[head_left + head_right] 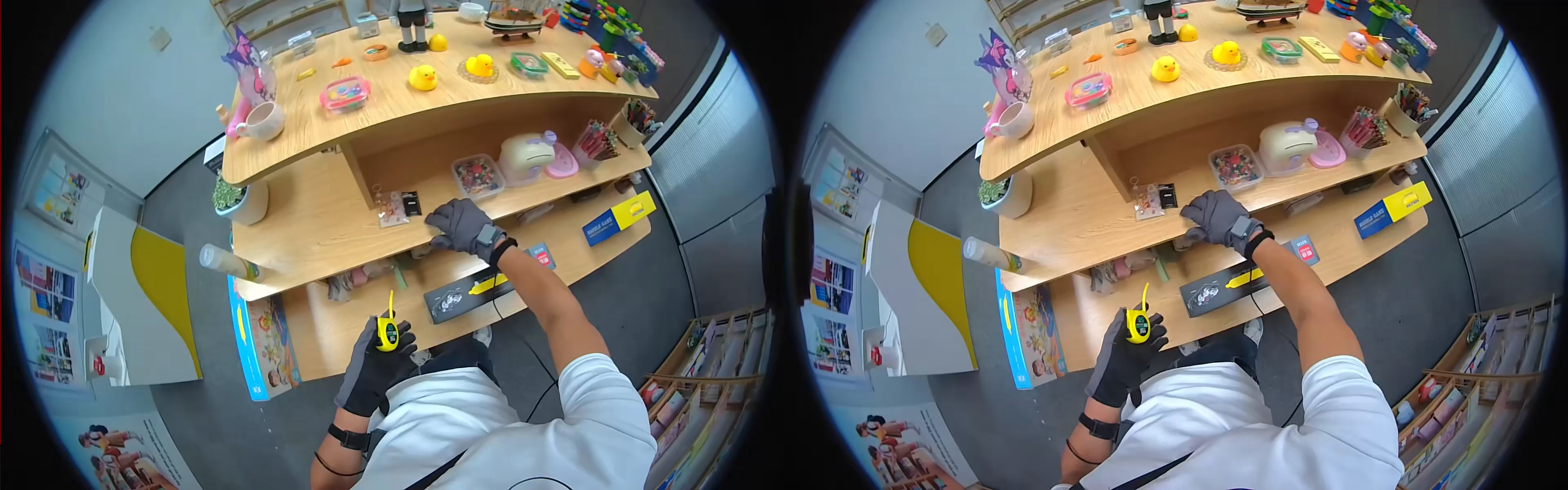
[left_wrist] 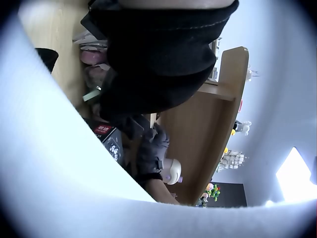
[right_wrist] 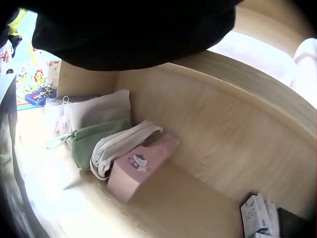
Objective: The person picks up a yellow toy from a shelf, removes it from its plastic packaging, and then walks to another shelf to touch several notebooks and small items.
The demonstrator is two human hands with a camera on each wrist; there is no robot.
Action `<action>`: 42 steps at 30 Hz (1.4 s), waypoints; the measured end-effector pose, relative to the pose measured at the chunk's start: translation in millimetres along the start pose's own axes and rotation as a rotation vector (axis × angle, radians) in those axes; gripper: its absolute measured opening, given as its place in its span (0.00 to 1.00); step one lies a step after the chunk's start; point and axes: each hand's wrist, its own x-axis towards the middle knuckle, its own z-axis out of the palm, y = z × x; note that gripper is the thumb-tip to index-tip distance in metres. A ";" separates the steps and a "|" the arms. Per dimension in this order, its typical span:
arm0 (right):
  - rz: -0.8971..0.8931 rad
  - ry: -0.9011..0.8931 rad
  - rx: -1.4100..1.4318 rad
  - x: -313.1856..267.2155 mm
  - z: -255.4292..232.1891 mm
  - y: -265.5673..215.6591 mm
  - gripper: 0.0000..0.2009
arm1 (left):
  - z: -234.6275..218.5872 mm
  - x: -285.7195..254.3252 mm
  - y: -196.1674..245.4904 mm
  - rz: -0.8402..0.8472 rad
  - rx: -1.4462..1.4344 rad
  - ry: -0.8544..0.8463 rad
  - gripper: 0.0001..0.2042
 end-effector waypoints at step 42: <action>0.879 0.449 1.546 -238.7 -75.4 -54.7 0.17 | 213.8 248.5 36.3 0.977 2.646 0.334 0.45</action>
